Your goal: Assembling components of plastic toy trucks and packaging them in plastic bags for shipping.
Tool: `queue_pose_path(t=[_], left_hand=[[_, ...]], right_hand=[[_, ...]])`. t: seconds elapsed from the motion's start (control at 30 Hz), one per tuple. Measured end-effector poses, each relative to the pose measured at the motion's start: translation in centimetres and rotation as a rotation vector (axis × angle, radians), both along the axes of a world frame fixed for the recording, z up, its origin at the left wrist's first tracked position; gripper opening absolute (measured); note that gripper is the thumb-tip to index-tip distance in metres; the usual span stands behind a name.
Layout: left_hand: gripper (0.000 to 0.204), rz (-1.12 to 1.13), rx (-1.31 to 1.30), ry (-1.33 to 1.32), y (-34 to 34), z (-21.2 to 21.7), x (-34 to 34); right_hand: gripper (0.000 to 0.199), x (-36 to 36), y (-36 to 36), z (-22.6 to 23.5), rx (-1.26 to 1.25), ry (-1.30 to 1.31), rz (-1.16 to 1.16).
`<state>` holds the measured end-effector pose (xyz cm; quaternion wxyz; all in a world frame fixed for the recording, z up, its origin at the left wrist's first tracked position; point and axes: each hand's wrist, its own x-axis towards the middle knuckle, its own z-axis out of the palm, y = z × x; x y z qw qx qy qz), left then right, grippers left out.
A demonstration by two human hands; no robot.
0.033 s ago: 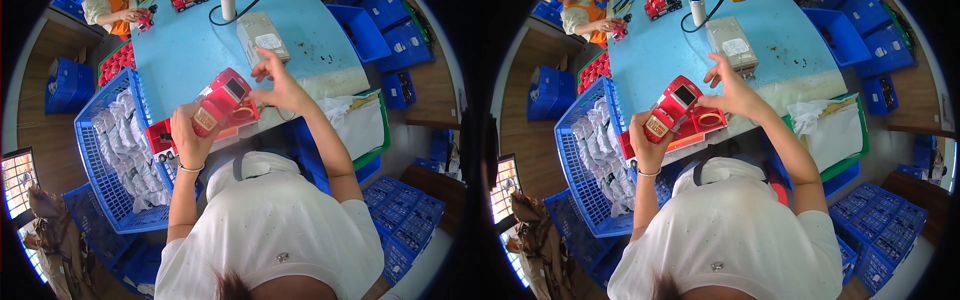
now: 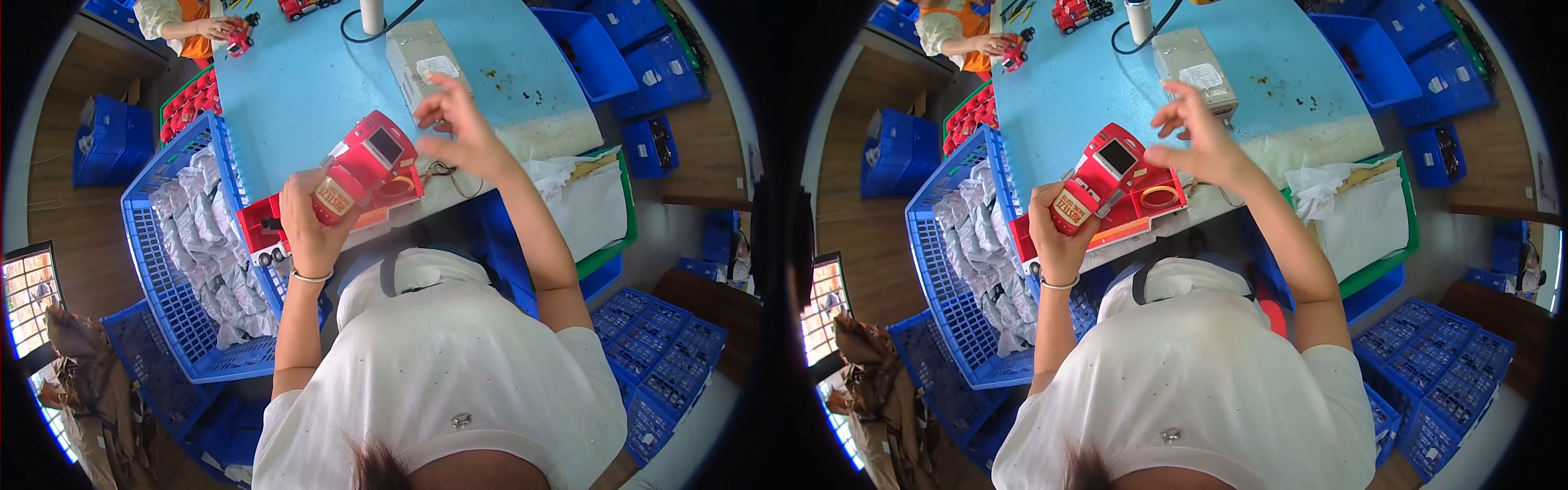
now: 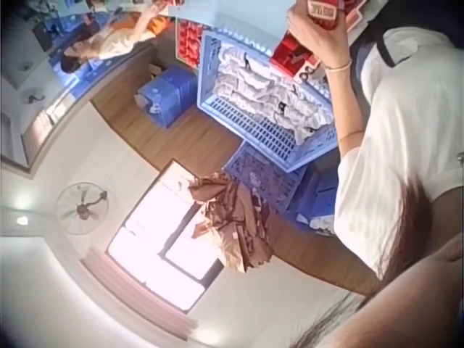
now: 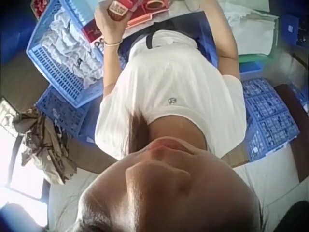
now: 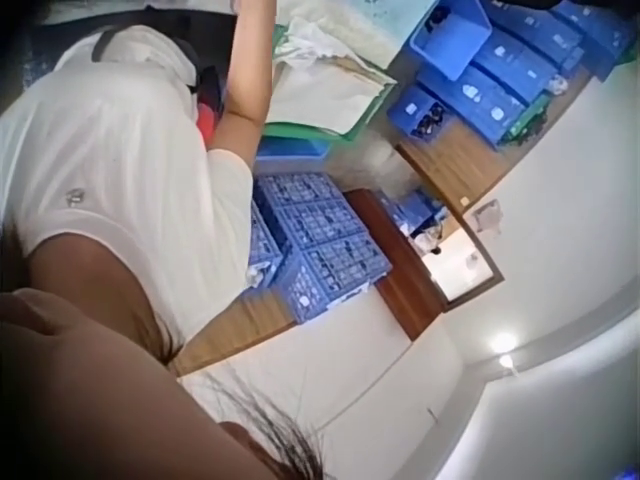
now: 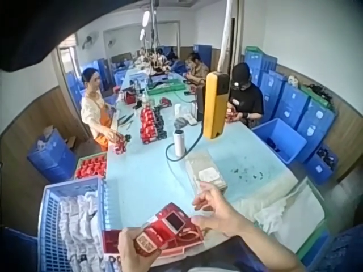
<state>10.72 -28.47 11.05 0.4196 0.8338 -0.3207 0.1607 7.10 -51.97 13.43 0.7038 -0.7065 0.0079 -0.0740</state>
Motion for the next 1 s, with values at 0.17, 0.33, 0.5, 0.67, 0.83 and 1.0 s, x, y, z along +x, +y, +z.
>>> queue_pose_path(t=[0.17, 0.33, 0.5, 0.67, 0.83, 1.0], left_hand=[[0.059, -0.073, 0.001, -0.105, -0.2, 0.2, 0.0], [0.057, -0.123, 0.044, -0.212, -0.4, 0.8, 0.0], [0.053, -0.179, 0.048, -0.285, -0.5, 0.8, 0.1], [0.052, -0.267, 0.072, -0.348, -0.8, 0.1, 0.8], [0.052, -0.416, 0.086, -0.344, -2.0, -0.6, 1.2], [0.057, -0.531, -0.009, -0.27, -4.4, -1.0, -0.3]], right_hand=[[0.021, -1.0, -0.2, 2.2, 0.067, -0.006, 0.08], [0.008, -0.6, 2.1, 2.3, -0.238, -0.169, 0.046], [0.009, -1.0, 2.8, 2.1, -0.316, -0.102, -0.172], [0.009, -2.3, 2.4, 2.0, -0.472, -0.047, -0.289], [0.031, -4.4, 1.3, 1.7, -0.749, 0.241, -0.418], [0.06, -10.2, -1.1, -0.7, -0.089, 0.024, -0.572]])
